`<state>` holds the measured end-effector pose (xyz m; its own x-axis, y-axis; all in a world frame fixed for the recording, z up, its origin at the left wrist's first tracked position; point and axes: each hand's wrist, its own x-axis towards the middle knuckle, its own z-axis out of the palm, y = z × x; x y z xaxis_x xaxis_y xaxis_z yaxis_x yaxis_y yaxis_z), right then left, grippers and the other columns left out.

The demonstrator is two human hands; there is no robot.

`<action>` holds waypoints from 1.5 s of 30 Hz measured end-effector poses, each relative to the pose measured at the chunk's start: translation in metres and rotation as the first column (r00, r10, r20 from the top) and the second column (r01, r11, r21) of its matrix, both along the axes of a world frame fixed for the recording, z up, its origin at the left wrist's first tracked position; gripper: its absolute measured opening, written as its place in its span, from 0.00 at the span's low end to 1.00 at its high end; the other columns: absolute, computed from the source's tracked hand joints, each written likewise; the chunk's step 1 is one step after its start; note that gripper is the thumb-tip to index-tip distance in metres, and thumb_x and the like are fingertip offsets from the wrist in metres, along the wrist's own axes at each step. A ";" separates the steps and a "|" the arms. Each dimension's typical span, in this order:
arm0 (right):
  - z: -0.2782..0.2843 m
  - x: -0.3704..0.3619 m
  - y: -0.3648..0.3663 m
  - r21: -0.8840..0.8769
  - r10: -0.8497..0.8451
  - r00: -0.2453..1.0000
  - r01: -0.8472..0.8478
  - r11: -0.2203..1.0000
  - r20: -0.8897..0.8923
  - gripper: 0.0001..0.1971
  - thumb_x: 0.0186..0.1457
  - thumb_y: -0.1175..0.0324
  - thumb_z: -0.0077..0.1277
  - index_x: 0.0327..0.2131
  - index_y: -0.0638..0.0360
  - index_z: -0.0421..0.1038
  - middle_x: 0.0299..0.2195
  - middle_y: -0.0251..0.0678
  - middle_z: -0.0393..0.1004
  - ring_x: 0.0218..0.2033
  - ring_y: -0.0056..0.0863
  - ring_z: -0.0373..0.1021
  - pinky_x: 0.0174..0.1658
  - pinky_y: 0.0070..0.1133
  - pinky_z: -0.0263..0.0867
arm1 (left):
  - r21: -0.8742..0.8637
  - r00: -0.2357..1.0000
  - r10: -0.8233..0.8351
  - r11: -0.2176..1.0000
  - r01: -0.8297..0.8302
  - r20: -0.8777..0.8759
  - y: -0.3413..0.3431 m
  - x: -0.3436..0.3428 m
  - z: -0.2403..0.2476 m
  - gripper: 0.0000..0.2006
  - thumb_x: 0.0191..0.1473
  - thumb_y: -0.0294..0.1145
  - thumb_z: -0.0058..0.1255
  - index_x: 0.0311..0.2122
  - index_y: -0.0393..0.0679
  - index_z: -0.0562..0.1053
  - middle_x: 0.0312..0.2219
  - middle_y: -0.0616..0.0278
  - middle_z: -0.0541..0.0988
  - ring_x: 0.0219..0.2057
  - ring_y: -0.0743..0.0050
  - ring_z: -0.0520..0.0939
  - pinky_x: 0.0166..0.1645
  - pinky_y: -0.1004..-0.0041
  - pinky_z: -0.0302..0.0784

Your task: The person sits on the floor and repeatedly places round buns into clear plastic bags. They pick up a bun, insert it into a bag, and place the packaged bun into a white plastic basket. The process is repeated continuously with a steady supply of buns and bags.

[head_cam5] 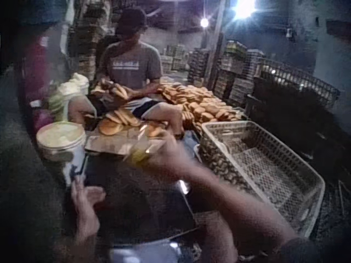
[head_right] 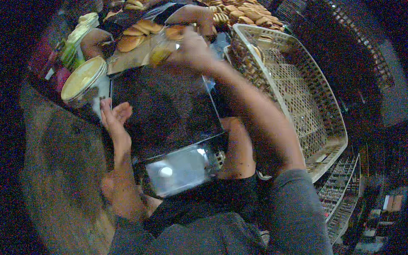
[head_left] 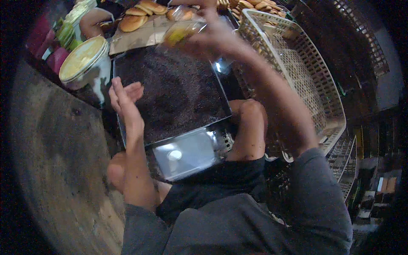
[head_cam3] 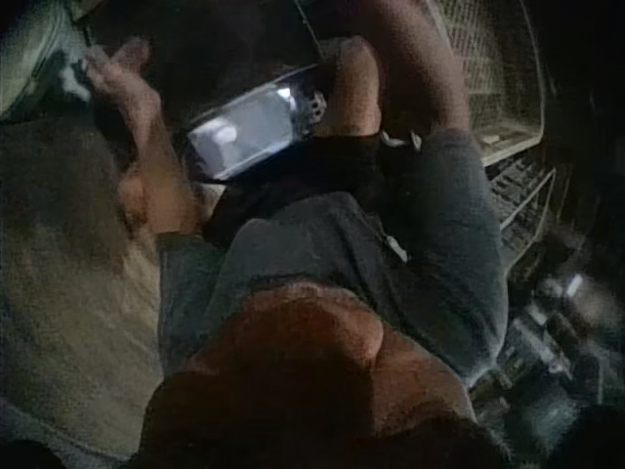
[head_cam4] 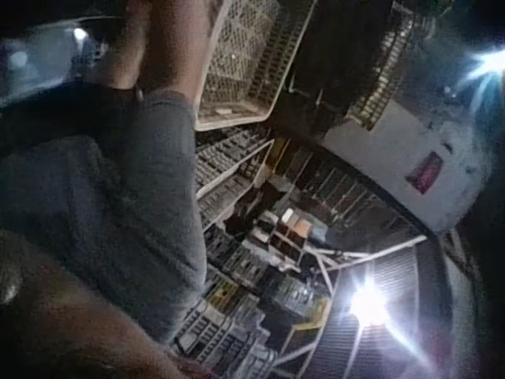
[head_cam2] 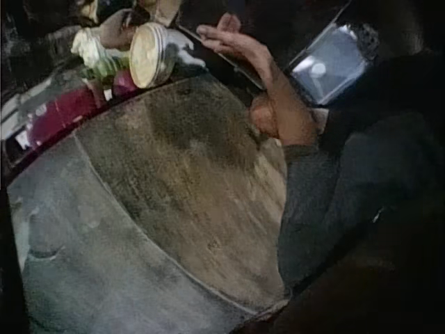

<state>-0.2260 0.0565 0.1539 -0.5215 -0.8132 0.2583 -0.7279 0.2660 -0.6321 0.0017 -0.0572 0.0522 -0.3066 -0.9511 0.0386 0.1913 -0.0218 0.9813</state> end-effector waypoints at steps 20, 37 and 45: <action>0.024 -0.165 0.123 0.053 -0.278 0.885 0.319 0.946 -0.373 0.26 0.59 0.48 0.42 0.35 0.67 0.74 0.26 0.37 0.76 0.30 0.25 0.72 0.39 0.23 0.66 | 0.414 -0.284 -0.707 0.013 0.910 0.647 0.108 0.016 -0.133 0.22 0.45 0.53 0.57 0.22 0.38 0.76 0.15 0.52 0.75 0.18 0.58 0.77 0.26 0.63 0.72; -0.082 0.098 0.052 -0.277 0.107 0.647 0.166 0.946 0.755 0.07 0.56 0.72 0.50 0.35 0.63 0.65 0.30 0.38 0.73 0.30 0.27 0.74 0.29 0.19 0.70 | 0.529 0.852 -0.345 0.673 0.517 -0.394 0.021 0.000 -0.039 0.28 0.54 0.58 0.44 0.39 0.37 0.72 0.31 0.53 0.78 0.33 0.66 0.80 0.39 0.68 0.76; -0.069 0.106 0.045 -0.150 -0.035 0.556 0.285 0.947 0.830 0.13 0.59 0.63 0.46 0.28 0.64 0.67 0.21 0.34 0.70 0.18 0.20 0.69 0.20 0.17 0.68 | 0.401 0.966 -0.063 0.902 0.162 -0.249 -0.015 -0.015 -0.031 0.12 0.50 0.40 0.58 0.29 0.41 0.72 0.22 0.64 0.75 0.23 0.79 0.74 0.28 0.79 0.71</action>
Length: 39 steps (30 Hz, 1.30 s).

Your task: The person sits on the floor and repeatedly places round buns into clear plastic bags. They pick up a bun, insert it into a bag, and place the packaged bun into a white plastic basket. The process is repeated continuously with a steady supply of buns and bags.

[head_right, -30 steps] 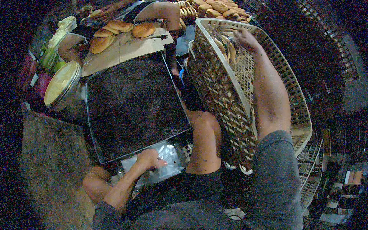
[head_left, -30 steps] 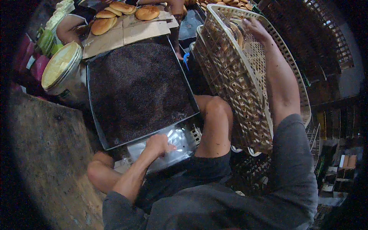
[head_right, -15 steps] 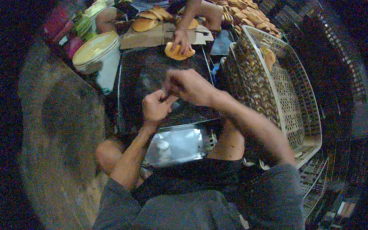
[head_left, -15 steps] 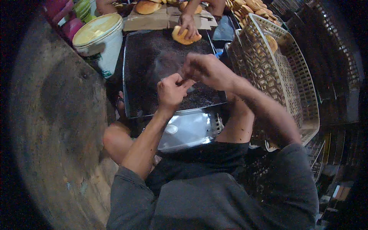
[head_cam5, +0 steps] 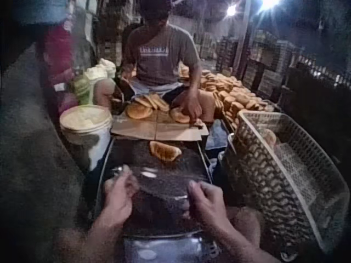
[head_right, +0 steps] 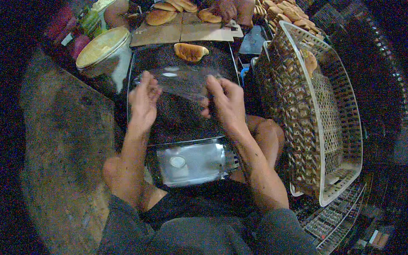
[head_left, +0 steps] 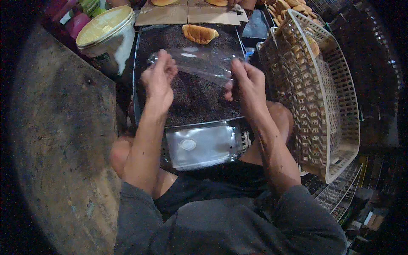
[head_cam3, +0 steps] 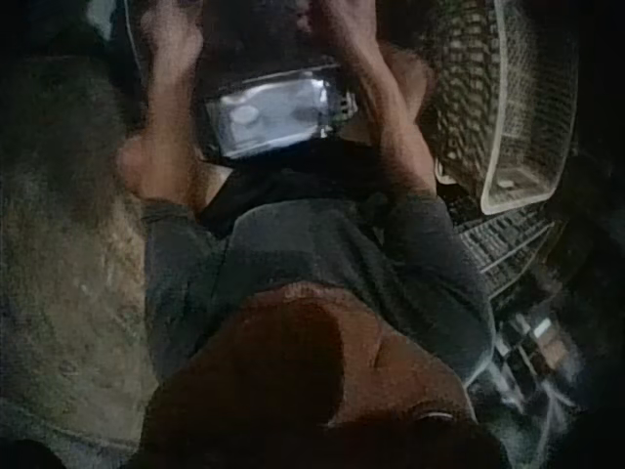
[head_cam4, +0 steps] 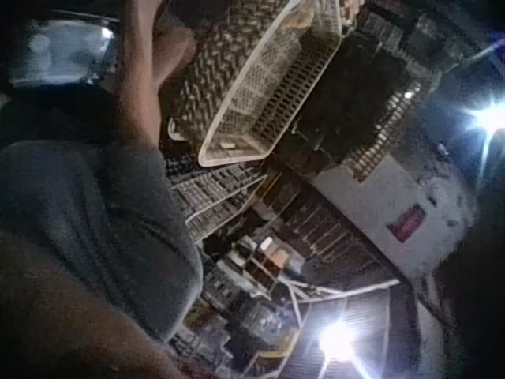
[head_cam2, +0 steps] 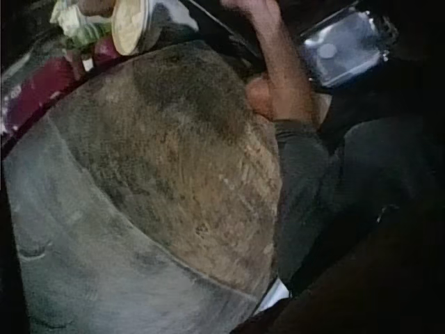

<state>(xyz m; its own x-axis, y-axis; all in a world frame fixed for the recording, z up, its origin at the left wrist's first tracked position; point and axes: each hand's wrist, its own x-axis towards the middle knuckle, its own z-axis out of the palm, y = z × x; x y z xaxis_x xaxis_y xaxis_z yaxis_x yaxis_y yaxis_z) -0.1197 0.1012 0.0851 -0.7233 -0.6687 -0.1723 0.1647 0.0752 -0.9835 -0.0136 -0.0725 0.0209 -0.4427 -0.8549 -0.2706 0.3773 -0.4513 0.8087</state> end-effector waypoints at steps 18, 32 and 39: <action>-0.107 -0.160 -0.266 0.937 0.929 0.125 0.069 0.342 -0.348 0.17 0.46 0.56 0.50 0.41 0.47 0.73 0.35 0.47 0.76 0.38 0.45 0.73 0.41 0.33 0.68 | -0.382 0.867 0.497 0.798 -0.467 -0.022 -0.084 0.024 0.044 0.33 0.58 0.60 0.31 0.49 0.34 0.62 0.47 0.43 0.70 0.46 0.56 0.75 0.50 0.60 0.71; -0.109 -0.148 -0.106 0.138 0.078 0.793 0.007 0.990 -0.604 0.21 0.48 0.62 0.58 0.43 0.63 0.70 0.37 0.46 0.75 0.38 0.37 0.73 0.42 0.27 0.68 | -0.365 0.929 0.343 0.855 -0.370 -0.140 -0.086 0.035 0.042 0.31 0.60 0.53 0.36 0.53 0.32 0.57 0.50 0.45 0.66 0.50 0.53 0.71 0.50 0.56 0.75; 0.021 -0.121 0.036 0.130 0.123 0.926 -0.081 0.988 -0.357 0.26 0.48 0.64 0.56 0.50 0.66 0.64 0.36 0.40 0.74 0.37 0.24 0.70 0.42 0.19 0.65 | -0.561 0.932 0.357 0.786 -0.260 0.068 -0.068 0.020 0.043 0.31 0.61 0.51 0.34 0.52 0.26 0.61 0.48 0.44 0.70 0.49 0.55 0.73 0.48 0.60 0.76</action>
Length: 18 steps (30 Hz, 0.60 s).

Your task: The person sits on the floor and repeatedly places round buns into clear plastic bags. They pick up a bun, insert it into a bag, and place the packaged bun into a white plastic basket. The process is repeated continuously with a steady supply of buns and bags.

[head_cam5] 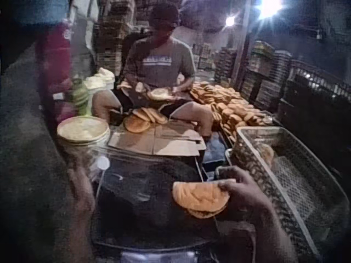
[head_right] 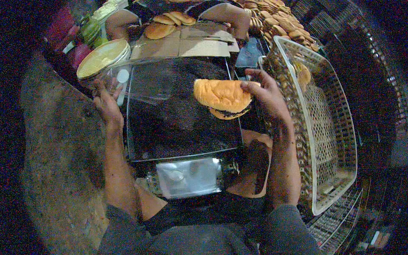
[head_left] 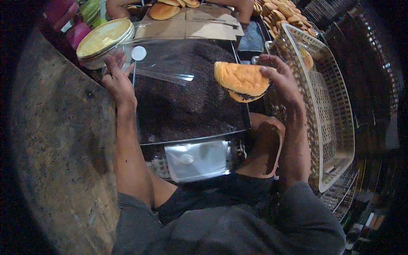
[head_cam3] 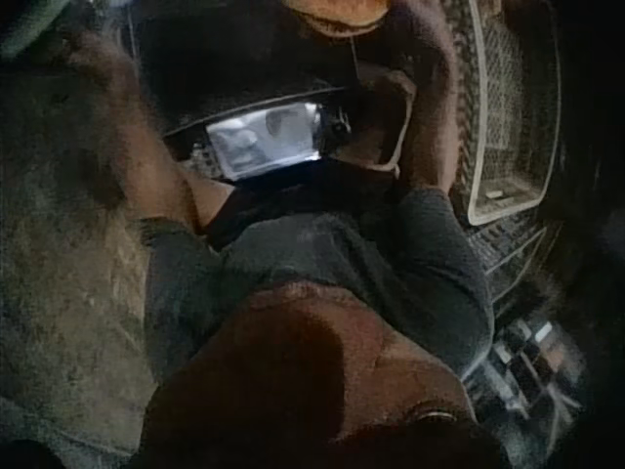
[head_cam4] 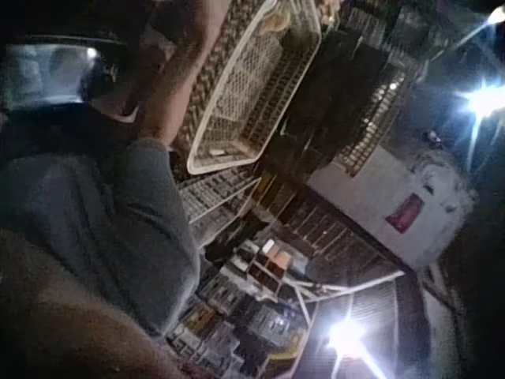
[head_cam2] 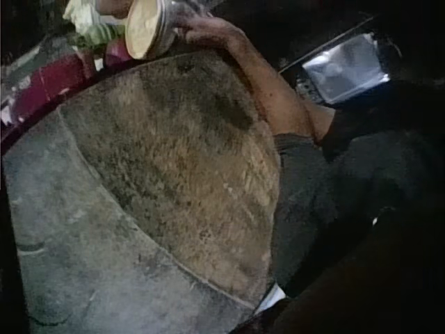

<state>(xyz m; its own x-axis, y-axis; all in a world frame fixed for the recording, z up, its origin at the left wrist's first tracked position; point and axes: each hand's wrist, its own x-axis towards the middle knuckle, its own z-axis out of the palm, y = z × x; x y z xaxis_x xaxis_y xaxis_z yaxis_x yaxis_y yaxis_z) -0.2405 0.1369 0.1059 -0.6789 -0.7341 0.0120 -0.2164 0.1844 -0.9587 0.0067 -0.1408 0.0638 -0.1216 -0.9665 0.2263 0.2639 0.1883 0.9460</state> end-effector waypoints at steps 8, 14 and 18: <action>0.003 0.047 -0.068 -0.186 -0.002 0.998 -0.009 0.982 -0.061 0.27 0.47 0.60 0.59 0.46 0.70 0.64 0.33 0.39 0.73 0.32 0.22 0.69 0.37 0.19 0.66 | 0.185 0.869 -0.400 0.868 0.461 -0.291 0.070 -0.017 -0.016 0.32 0.59 0.55 0.37 0.59 0.39 0.56 0.47 0.46 0.71 0.46 0.57 0.75 0.48 0.63 0.75; -0.010 0.098 -0.086 -0.321 -0.049 0.978 -0.019 0.947 -0.201 0.23 0.50 0.64 0.56 0.45 0.69 0.64 0.41 0.43 0.71 0.41 0.26 0.68 0.46 0.22 0.64 | 0.381 0.801 -0.403 0.724 0.575 -0.442 0.083 -0.015 -0.030 0.31 0.52 0.44 0.55 0.56 0.44 0.57 0.44 0.56 0.72 0.44 0.64 0.76 0.46 0.64 0.74; -0.005 0.136 -0.084 -0.167 -0.101 0.464 -0.102 0.981 -0.880 0.15 0.46 0.72 0.57 0.40 0.57 0.69 0.52 0.48 0.61 0.57 0.49 0.52 0.59 0.39 0.48 | 0.418 0.649 -0.271 0.579 0.700 -0.711 0.076 -0.009 -0.027 0.29 0.49 0.44 0.58 0.53 0.45 0.60 0.43 0.58 0.72 0.42 0.71 0.75 0.45 0.71 0.73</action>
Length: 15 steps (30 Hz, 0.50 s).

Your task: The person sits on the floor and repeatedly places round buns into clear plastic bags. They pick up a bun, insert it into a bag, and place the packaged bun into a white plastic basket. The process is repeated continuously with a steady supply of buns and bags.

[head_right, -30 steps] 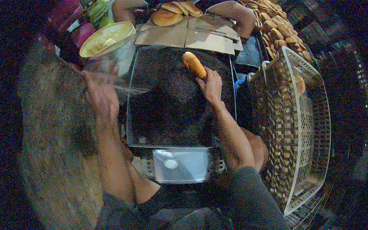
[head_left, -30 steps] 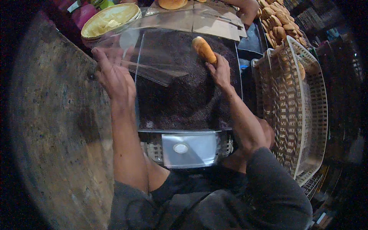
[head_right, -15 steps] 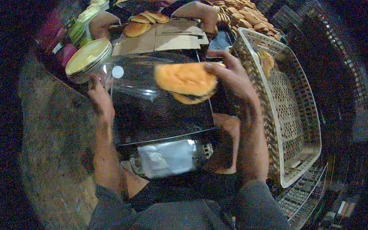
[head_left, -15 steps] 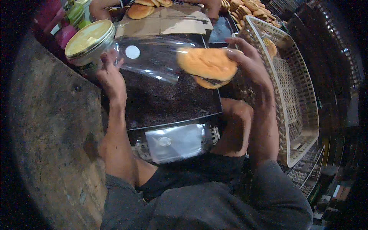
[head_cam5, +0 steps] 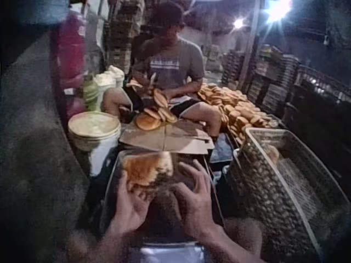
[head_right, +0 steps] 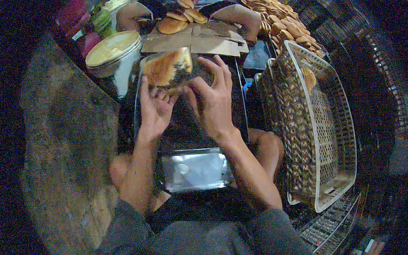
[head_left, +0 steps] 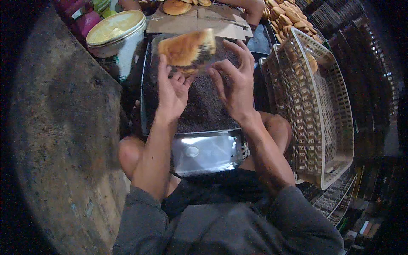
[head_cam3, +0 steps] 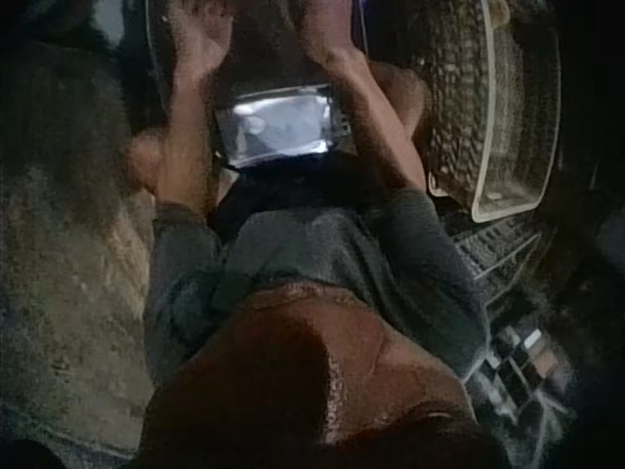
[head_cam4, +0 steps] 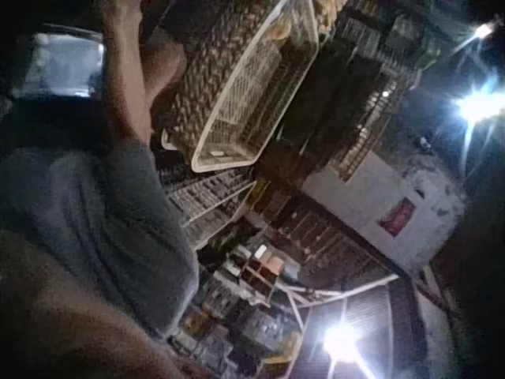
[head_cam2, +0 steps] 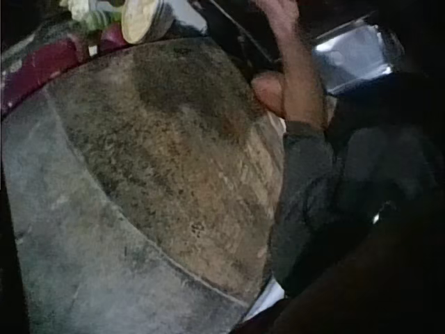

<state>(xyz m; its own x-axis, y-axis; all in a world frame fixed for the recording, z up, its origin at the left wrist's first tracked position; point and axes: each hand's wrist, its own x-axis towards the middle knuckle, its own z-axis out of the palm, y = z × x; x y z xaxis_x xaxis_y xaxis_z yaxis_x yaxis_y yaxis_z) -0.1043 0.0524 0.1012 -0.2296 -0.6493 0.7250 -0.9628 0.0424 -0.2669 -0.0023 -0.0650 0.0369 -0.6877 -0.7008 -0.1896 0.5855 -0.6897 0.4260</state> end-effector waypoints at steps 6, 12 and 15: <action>0.001 0.017 0.004 0.171 -0.076 0.983 0.105 0.980 -0.170 0.27 0.43 0.66 0.58 0.48 0.51 0.61 0.52 0.43 0.61 0.57 0.46 0.55 0.58 0.55 0.40 | -0.343 0.889 0.160 0.939 -0.004 0.429 0.035 -0.019 -0.015 0.29 0.54 0.54 0.47 0.53 0.41 0.63 0.41 0.61 0.73 0.42 0.72 0.74 0.45 0.70 0.71; 0.012 -0.070 -0.012 0.434 -0.217 0.928 0.068 0.898 0.302 0.40 0.39 0.64 0.62 0.55 0.59 0.52 0.38 0.51 0.72 0.41 0.45 0.71 0.41 0.33 0.68 | -0.536 0.872 0.340 0.837 -0.110 0.352 0.018 -0.015 0.004 0.32 0.58 0.61 0.32 0.50 0.37 0.60 0.32 0.45 0.78 0.29 0.60 0.79 0.43 0.67 0.71; 0.087 -0.166 0.009 0.312 -0.184 0.888 0.049 0.949 0.422 0.28 0.43 0.64 0.57 0.49 0.59 0.61 0.37 0.52 0.74 0.40 0.46 0.71 0.40 0.34 0.69 | -0.567 0.787 0.222 0.802 0.189 0.576 0.005 0.000 -0.009 0.29 0.58 0.59 0.35 0.43 0.36 0.67 0.24 0.53 0.78 0.23 0.67 0.78 0.33 0.69 0.74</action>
<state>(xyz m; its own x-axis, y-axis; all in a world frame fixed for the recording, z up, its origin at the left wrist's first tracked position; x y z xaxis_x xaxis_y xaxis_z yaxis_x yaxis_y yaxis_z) -0.2704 0.0614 0.1879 -0.5674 -0.7598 0.3175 -0.7303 0.2862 -0.6203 -0.0019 -0.0600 0.0278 -0.5623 -0.8195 -0.1105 0.0796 -0.1866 0.9792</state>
